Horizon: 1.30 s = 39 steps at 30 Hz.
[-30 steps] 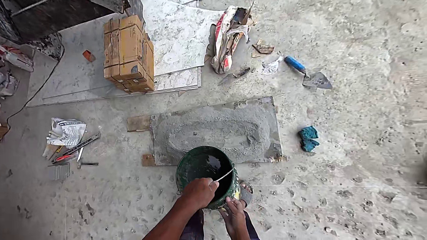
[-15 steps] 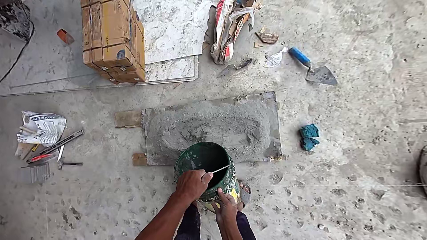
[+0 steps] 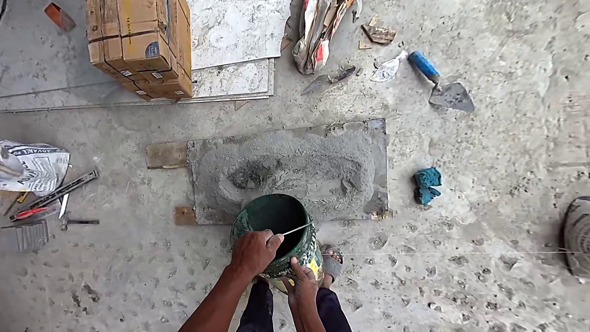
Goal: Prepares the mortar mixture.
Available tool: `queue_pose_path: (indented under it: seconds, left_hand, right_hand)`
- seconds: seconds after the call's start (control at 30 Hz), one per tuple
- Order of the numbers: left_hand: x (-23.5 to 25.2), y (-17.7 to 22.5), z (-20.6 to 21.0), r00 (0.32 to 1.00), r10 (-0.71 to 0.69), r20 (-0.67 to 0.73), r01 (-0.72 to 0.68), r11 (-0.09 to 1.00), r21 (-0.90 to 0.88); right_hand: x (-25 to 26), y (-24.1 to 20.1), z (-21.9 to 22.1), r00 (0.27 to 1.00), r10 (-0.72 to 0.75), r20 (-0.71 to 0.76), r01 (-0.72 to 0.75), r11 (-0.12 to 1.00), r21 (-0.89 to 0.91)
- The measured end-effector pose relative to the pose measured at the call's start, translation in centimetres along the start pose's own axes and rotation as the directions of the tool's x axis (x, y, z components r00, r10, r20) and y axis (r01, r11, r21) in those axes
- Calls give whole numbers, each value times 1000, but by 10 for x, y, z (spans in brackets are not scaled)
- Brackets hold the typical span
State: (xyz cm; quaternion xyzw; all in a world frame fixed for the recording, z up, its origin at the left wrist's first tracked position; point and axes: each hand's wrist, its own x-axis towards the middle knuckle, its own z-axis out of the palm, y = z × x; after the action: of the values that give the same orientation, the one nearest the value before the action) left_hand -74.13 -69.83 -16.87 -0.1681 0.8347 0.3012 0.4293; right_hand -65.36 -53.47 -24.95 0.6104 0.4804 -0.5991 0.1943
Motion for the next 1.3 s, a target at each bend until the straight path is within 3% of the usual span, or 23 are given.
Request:
queue_pose_path:
  seconds: [0.47,0.9,1.3]
  left_hand:
    - [6,1,-7,996,43,-79,-40,998,44]
    - [17,51,4,989,139,-43,-132,982,134]
    - [26,122,29,975,219,31,-221,954,203]
  right_hand:
    - [-6,-1,11,999,32,-22,-30,996,82]
    - [-4,-30,-6,994,73,-86,-53,977,207]
    - [8,-70,-46,986,100,-137,-54,952,300]
